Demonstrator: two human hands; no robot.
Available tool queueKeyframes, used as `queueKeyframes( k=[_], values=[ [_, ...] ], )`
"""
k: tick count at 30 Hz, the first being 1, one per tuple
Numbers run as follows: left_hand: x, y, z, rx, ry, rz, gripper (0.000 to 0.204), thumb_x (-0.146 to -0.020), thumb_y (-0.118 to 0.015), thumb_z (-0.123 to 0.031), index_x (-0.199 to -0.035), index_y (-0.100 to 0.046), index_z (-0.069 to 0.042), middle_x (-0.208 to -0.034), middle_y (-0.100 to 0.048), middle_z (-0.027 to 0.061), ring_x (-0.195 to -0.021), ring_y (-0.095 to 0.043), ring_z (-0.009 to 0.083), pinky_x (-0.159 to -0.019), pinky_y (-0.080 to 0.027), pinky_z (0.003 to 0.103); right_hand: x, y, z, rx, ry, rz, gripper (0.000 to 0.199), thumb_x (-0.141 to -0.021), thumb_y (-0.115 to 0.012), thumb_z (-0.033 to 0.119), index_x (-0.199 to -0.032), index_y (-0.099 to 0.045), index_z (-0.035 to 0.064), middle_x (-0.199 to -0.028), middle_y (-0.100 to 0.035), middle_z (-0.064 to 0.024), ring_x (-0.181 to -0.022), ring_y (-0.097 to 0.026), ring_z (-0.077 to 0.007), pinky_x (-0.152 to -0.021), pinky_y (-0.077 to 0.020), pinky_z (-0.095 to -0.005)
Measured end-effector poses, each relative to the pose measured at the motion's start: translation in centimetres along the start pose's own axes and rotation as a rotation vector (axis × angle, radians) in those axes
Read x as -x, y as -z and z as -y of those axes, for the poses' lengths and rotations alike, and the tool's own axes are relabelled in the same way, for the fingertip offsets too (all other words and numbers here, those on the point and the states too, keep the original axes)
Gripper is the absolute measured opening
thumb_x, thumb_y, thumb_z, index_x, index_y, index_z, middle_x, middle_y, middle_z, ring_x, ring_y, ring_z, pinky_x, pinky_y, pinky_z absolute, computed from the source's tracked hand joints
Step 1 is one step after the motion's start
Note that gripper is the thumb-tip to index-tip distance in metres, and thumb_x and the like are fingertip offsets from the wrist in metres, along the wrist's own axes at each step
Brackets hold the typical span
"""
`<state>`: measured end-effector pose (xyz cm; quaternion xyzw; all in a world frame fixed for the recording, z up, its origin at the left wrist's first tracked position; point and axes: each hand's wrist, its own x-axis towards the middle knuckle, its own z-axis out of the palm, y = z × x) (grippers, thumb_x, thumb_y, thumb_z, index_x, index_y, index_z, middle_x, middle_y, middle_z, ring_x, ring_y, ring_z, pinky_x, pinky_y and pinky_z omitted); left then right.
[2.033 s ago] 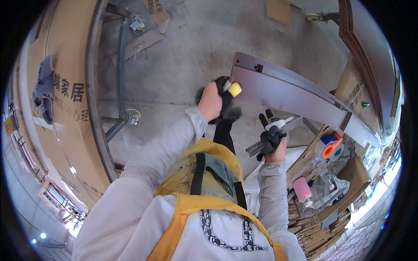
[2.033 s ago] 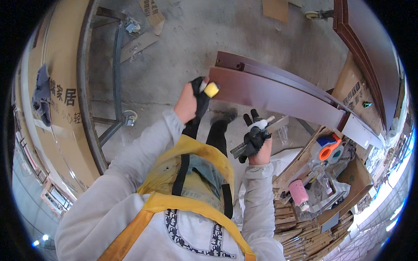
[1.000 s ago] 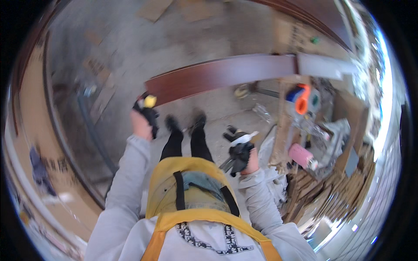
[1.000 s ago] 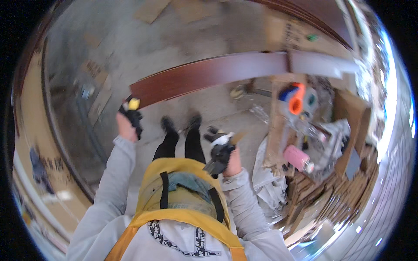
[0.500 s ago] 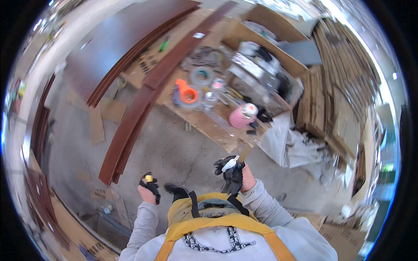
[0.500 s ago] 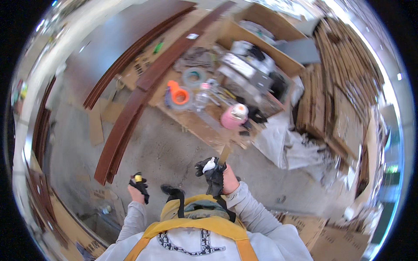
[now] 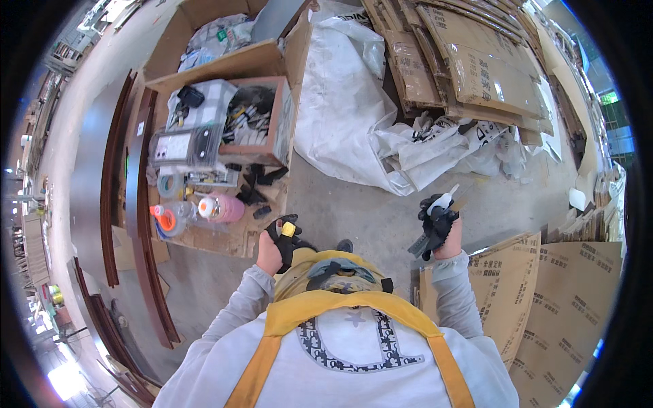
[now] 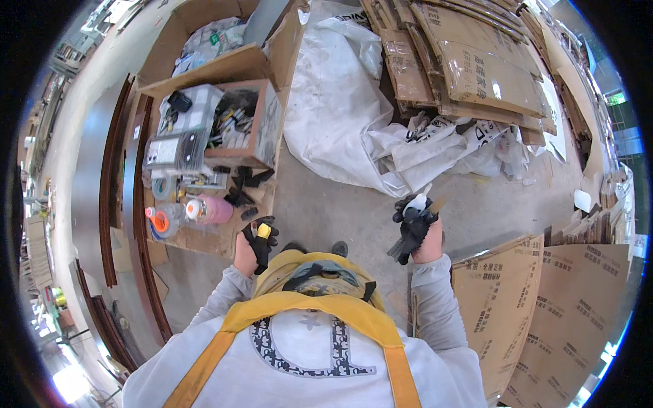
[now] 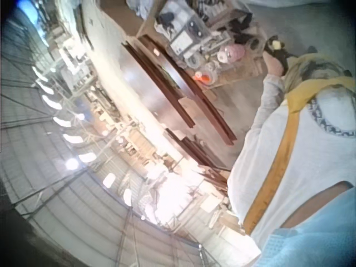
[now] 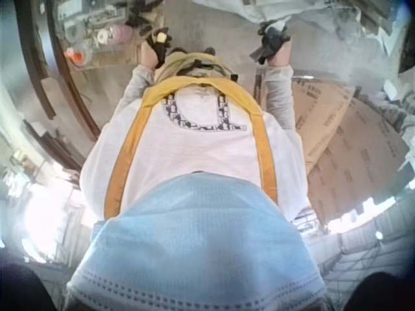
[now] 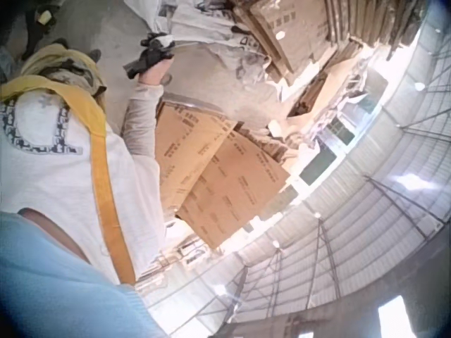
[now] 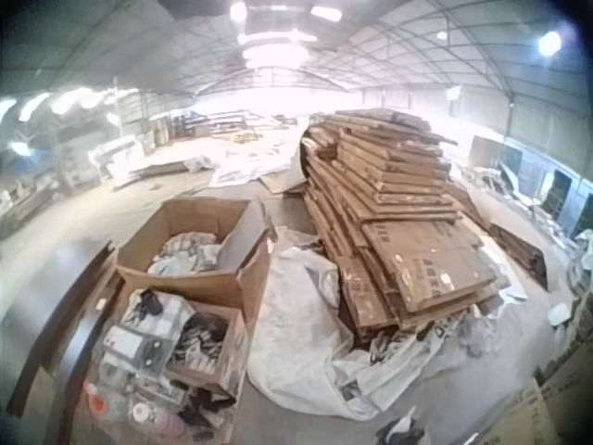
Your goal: The person applies glue to the edges of wooden furniture parts and then rubs the edges with a yellow sponge. The person handles several wooden pieces, a glue bottle, and a sponge in a workshop setting.
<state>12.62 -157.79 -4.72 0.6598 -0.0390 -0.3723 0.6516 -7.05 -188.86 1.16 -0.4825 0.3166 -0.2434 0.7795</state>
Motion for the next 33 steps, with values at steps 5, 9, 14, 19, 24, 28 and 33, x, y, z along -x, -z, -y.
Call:
queueKeyframes(
  k=[5,9,14,19,24,28,33],
  values=[
    [-6.9,-3.8,-7.0,0.016,-0.051,-0.041,0.027,-0.095,-0.049,-0.013,-0.119,-0.059,-0.005,-0.088,-0.066,0.0058,-0.066,-0.058,0.0098,-0.055,-0.043,0.023,-9.9,-2.2,3.5,-0.21,-0.023,-0.06,0.022,-0.083,-0.062,0.01,-0.104,-0.056,0.005,-0.093,-0.063,-0.0073,-0.074,-0.059,-0.0172,-0.056,-0.0457,-0.0254],
    [-14.6,-6.7,-12.8,0.051,-0.178,-0.082,0.028,-0.095,-0.046,-0.015,-0.117,-0.059,-0.003,-0.088,-0.066,0.0062,-0.066,-0.058,0.0111,-0.057,-0.045,0.023,-18.2,-1.7,4.7,-0.271,-0.025,-0.039,0.025,-0.084,-0.059,0.009,-0.109,-0.054,0.0053,-0.096,-0.062,-0.0075,-0.074,-0.06,-0.0189,-0.06,-0.048,-0.0262],
    [-26.0,-9.9,-18.6,0.336,-0.28,0.037,0.043,-0.097,-0.041,-0.035,-0.117,-0.058,-0.001,-0.091,-0.066,0.01,-0.068,-0.06,0.0142,-0.056,-0.043,0.024,-26.0,-3.8,8.9,-0.321,-0.016,-0.13,0.019,-0.087,-0.057,0.014,-0.104,-0.054,0.0066,-0.089,-0.06,-0.006,-0.072,-0.059,-0.0191,-0.058,-0.0487,-0.0273],
    [-31.5,-12.7,-27.2,0.147,-0.502,0.012,0.038,-0.099,-0.045,-0.031,-0.118,-0.058,-0.001,-0.087,-0.065,0.0076,-0.066,-0.057,0.0106,-0.055,-0.042,0.023,-32.7,-5.8,11.1,-0.194,0.026,-0.103,0.027,-0.084,-0.064,0.011,-0.109,-0.054,0.0055,-0.092,-0.06,-0.0062,-0.071,-0.058,-0.0159,-0.056,-0.0482,-0.0234],
    [-36.9,-9.8,-31.3,0.374,-0.482,-0.174,0.024,-0.095,-0.041,-0.005,-0.104,-0.062,0.001,-0.079,-0.063,0.0039,-0.065,-0.052,0.0094,-0.058,-0.04,0.023,-43.0,-9.7,13.6,-0.097,-0.071,0.014,0.033,-0.085,-0.064,0.014,-0.114,-0.052,0.0048,-0.091,-0.062,-0.0057,-0.066,-0.057,-0.0132,-0.053,-0.0467,-0.0226],
    [-39.8,-8.5,-35.9,0.013,-0.479,-0.414,0.024,-0.097,-0.044,-0.01,-0.104,-0.064,0.003,-0.082,-0.062,0.0015,-0.071,-0.053,0.0076,-0.063,-0.043,0.023,-52.6,-14.1,15.0,-0.13,-0.054,0.091,0.032,-0.086,-0.064,0.015,-0.114,-0.052,0.005,-0.09,-0.062,-0.0066,-0.066,-0.057,-0.0139,-0.054,-0.0469,-0.0236],
    [-47.3,-10.2,-44.3,-0.46,-0.554,-0.374,0.032,-0.079,-0.06,0.004,-0.11,-0.063,-0.001,-0.089,-0.066,0.0116,-0.074,-0.06,0.017,-0.072,-0.049,0.029,-67.3,-17.3,18.4,-0.139,-0.034,0.249,0.035,-0.087,-0.065,0.016,-0.118,-0.053,0.0046,-0.094,-0.062,-0.0073,-0.076,-0.06,-0.0146,-0.06,-0.0491,-0.0227]
  ],
)
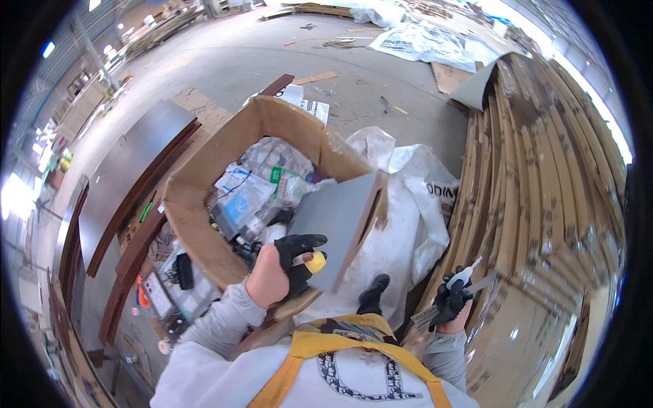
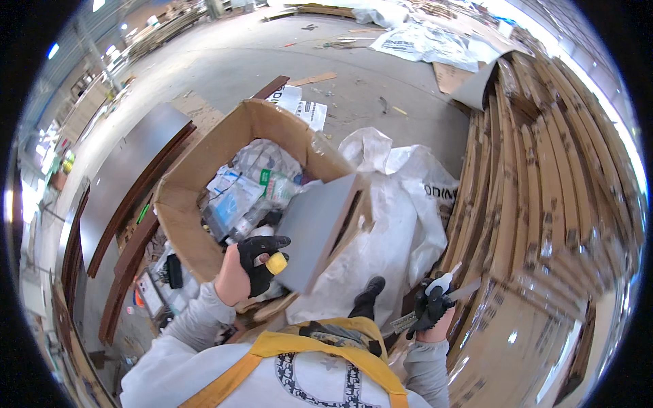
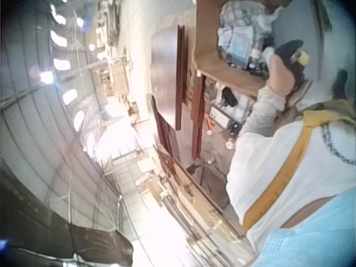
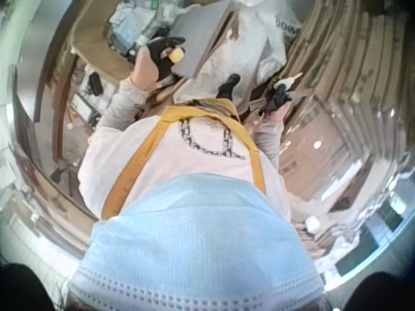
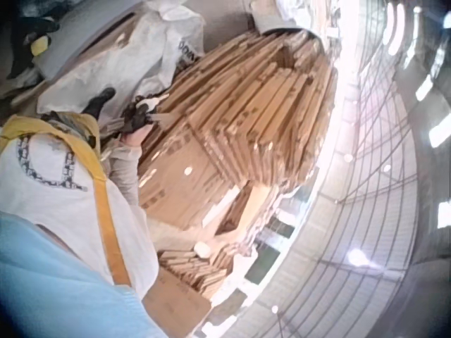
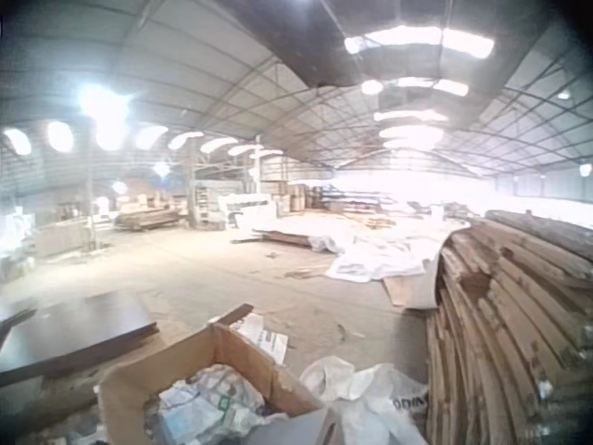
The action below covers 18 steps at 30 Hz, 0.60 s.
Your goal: The person applies glue to the edges of wooden furniture parts and then rubs the edges with a yellow sponge. The person handles several wooden pieces, a glue bottle, and a sponge in a workshop setting.
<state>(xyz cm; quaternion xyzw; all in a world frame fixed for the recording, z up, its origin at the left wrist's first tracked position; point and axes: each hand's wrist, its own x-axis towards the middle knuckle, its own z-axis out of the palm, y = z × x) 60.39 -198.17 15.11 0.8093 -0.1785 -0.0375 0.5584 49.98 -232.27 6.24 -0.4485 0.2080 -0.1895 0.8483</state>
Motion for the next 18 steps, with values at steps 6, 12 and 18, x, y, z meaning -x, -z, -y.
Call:
queueKeyframes(
  k=[6,12,18],
  values=[
    [-14.9,-9.8,-3.7,-0.205,-0.197,0.242,0.041,-0.072,-0.067,-0.008,-0.112,-0.062,-0.008,-0.096,-0.063,0.0156,-0.085,-0.061,0.0345,-0.073,-0.05,0.037,-18.5,3.2,7.0,0.045,0.054,-0.019,0.025,-0.086,-0.062,0.009,-0.11,-0.056,0.0054,-0.092,-0.061,-0.0052,-0.074,-0.059,-0.0148,-0.056,-0.0463,-0.022],
    [-24.2,-16.5,-4.4,-0.162,-0.24,0.313,0.051,-0.066,-0.067,-0.004,-0.116,-0.058,-0.005,-0.092,-0.06,0.0151,-0.085,-0.057,0.0356,-0.076,-0.047,0.04,-29.9,3.8,11.9,0.164,0.059,0.042,0.026,-0.092,-0.059,0.025,-0.109,-0.053,0.0065,-0.086,-0.061,-0.0046,-0.058,-0.053,-0.0085,-0.041,-0.0365,-0.0182],
    [-32.3,-17.3,-4.5,-0.184,-0.253,0.174,0.048,-0.07,-0.065,-0.003,-0.117,-0.057,-0.006,-0.097,-0.06,0.0153,-0.088,-0.056,0.0356,-0.079,-0.045,0.04,-37.2,2.5,9.4,0.011,-0.056,0.17,0.031,-0.091,-0.059,0.025,-0.113,-0.051,0.0055,-0.088,-0.062,-0.0067,-0.062,-0.056,-0.0136,-0.047,-0.0448,-0.0249]
  ],
)
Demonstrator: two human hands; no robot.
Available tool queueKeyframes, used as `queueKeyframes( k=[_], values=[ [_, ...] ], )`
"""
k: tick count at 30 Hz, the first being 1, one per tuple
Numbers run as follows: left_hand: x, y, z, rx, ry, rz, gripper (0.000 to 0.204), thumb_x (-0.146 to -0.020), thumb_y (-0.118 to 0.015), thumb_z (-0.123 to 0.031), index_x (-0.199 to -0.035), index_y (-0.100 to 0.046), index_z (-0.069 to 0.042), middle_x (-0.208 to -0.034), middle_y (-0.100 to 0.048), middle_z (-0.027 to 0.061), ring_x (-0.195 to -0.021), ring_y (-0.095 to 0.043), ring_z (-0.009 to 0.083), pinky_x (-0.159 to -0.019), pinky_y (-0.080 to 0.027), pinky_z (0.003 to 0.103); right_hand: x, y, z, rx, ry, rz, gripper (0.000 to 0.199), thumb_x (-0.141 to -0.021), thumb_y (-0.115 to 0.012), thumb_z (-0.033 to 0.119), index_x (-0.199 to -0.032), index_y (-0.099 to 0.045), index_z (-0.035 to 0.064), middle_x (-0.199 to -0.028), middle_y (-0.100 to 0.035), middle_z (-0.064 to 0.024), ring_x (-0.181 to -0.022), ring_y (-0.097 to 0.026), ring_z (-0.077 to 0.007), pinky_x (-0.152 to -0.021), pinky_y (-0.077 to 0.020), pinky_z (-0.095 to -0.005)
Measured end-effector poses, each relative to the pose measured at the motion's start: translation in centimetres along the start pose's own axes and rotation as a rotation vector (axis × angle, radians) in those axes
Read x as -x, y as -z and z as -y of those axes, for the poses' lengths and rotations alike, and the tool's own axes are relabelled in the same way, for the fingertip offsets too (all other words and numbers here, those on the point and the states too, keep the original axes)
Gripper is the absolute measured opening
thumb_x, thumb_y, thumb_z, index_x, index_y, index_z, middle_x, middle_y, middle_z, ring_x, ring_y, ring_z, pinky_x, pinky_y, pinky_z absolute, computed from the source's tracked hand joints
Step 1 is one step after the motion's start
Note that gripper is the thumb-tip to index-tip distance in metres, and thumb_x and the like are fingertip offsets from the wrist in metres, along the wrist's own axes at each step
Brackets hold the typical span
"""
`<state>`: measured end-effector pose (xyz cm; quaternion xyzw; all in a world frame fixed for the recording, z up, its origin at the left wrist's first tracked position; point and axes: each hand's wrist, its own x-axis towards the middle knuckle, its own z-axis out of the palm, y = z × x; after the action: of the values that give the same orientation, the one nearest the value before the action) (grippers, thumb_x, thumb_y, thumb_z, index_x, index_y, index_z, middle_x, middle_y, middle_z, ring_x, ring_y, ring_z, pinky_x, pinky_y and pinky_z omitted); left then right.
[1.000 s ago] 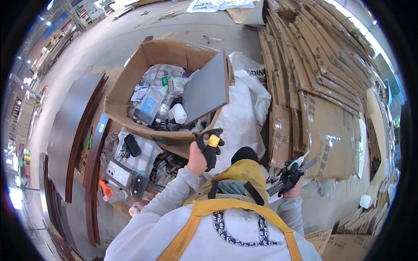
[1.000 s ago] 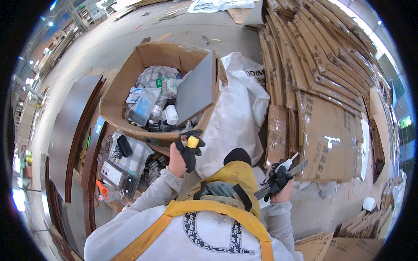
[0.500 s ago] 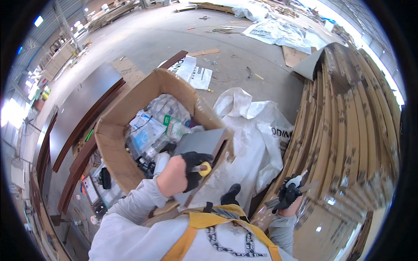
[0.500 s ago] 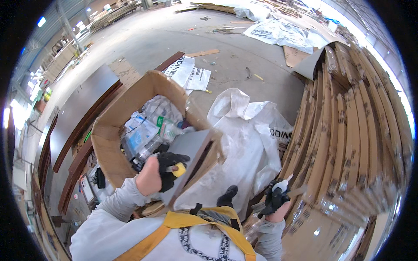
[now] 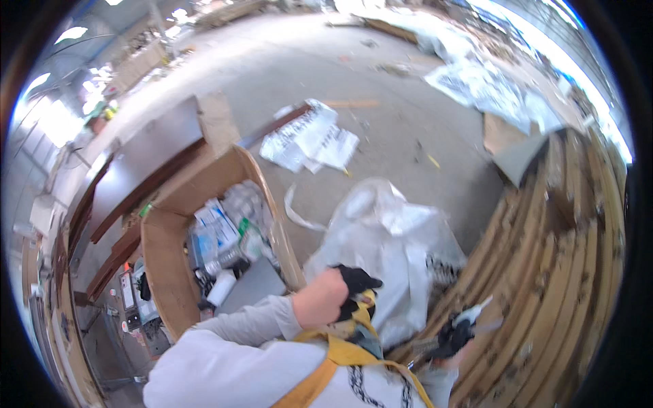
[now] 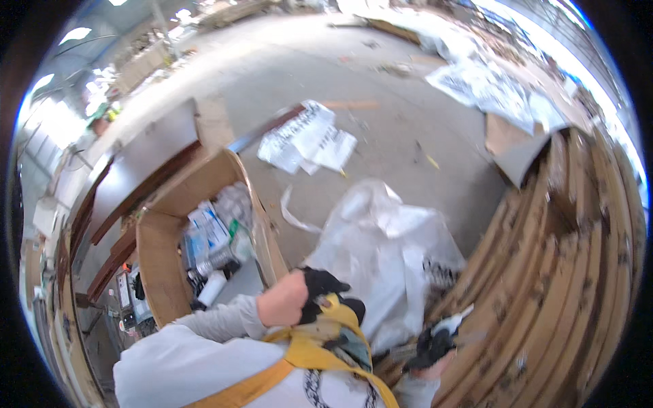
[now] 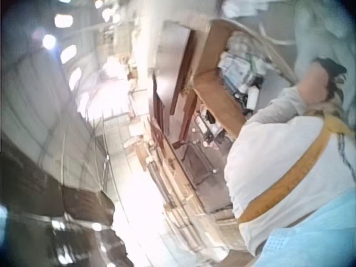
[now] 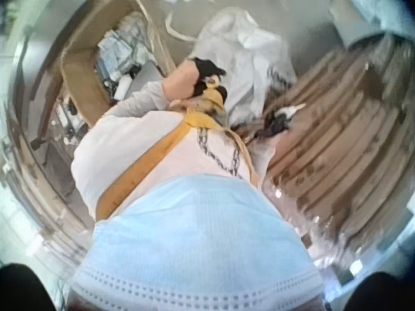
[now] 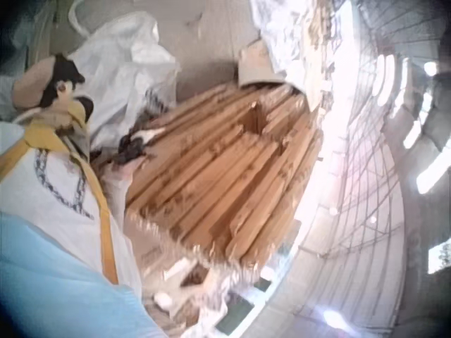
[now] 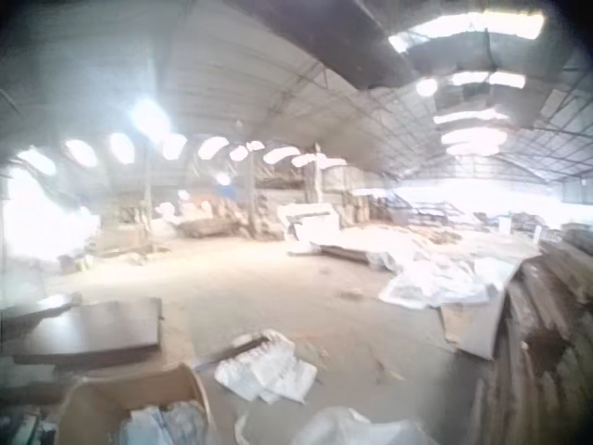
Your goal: The person applies glue to the edges of wooden furniture parts and then rubs the edges with a yellow sponge. The person handles several wooden pieces, a glue bottle, and a sponge in a workshop setting.
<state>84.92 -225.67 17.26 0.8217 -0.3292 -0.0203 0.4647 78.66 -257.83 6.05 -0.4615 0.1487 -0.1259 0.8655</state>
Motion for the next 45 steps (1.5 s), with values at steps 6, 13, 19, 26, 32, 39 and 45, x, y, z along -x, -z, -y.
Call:
queueKeyframes(
  k=[6,13,19,26,32,39,45],
  values=[
    [-7.8,2.6,3.6,-0.055,0.102,-0.201,0.062,-0.067,-0.057,0.008,-0.126,-0.052,-0.01,-0.103,-0.059,0.0156,-0.093,-0.055,0.0382,-0.081,-0.046,0.039,-9.5,-6.8,-0.9,0.142,-0.164,0.159,0.027,-0.089,-0.059,0.02,-0.112,-0.051,0.0067,-0.084,-0.062,-0.0086,-0.053,-0.05,-0.0121,-0.042,-0.0377,-0.0232],
    [-18.0,7.8,11.1,0.028,0.185,-0.469,0.061,-0.067,-0.047,0.012,-0.124,-0.057,-0.009,-0.091,-0.058,0.0129,-0.082,-0.056,0.0255,-0.076,-0.046,0.029,-25.0,-15.0,-4.3,0.09,-0.197,0.342,0.026,-0.085,-0.061,0.023,-0.105,-0.053,0.0077,-0.079,-0.06,-0.0066,-0.051,-0.05,-0.0123,-0.039,-0.0377,-0.0239],
    [-25.9,14.5,13.0,1.148,0.106,-0.974,0.039,-0.088,-0.046,-0.015,-0.123,-0.053,0.002,-0.101,-0.06,0.0022,-0.091,-0.056,0.0141,-0.083,-0.046,0.029,-36.7,-23.4,-1.1,0.104,-0.098,0.437,0.023,-0.086,-0.056,0.016,-0.106,-0.053,0.006,-0.084,-0.06,-0.007,-0.058,-0.052,-0.0105,-0.046,-0.0396,-0.0218],
    [-14.1,34.7,21.9,-0.123,0.039,-2.071,0.047,-0.097,-0.035,-0.042,-0.125,-0.048,-0.006,-0.101,-0.059,0.0045,-0.096,-0.056,0.0171,-0.09,-0.045,0.031,-49.1,-34.9,10.2,0.09,0.46,0.781,0.039,-0.087,-0.06,0.024,-0.118,-0.05,0.0036,-0.097,-0.06,-0.0085,-0.077,-0.057,-0.0156,-0.062,-0.0482,-0.0275],
    [-11.0,39.0,29.9,-0.288,0.244,-2.14,0.046,-0.097,-0.035,-0.042,-0.123,-0.048,-0.006,-0.101,-0.059,0.0049,-0.095,-0.057,0.0176,-0.087,-0.045,0.031,-55.1,-48.3,9.0,-0.052,0.451,1.288,0.038,-0.087,-0.06,0.024,-0.118,-0.05,0.0038,-0.098,-0.06,-0.0091,-0.077,-0.058,-0.0157,-0.063,-0.0485,-0.0279],
    [-9.9,42.1,34.8,-0.454,0.441,-2.225,0.046,-0.097,-0.035,-0.042,-0.121,-0.049,-0.005,-0.101,-0.06,0.0053,-0.094,-0.057,0.0182,-0.084,-0.046,0.031,-64.9,-61.3,-0.7,-0.202,0.233,1.54,0.037,-0.088,-0.06,0.023,-0.118,-0.05,0.004,-0.099,-0.06,-0.0099,-0.078,-0.058,-0.0159,-0.064,-0.0489,-0.0284],
    [-7.9,43.8,39.6,-0.494,0.548,-2.314,0.045,-0.097,-0.035,-0.042,-0.12,-0.05,-0.005,-0.101,-0.06,0.0057,-0.093,-0.058,0.0187,-0.081,-0.046,0.031,-69.1,-70.1,-7.2,-0.221,0.124,1.623,0.037,-0.089,-0.06,0.023,-0.119,-0.05,0.0042,-0.1,-0.06,-0.0106,-0.079,-0.059,-0.0161,-0.065,-0.0493,-0.0287]
  ],
)
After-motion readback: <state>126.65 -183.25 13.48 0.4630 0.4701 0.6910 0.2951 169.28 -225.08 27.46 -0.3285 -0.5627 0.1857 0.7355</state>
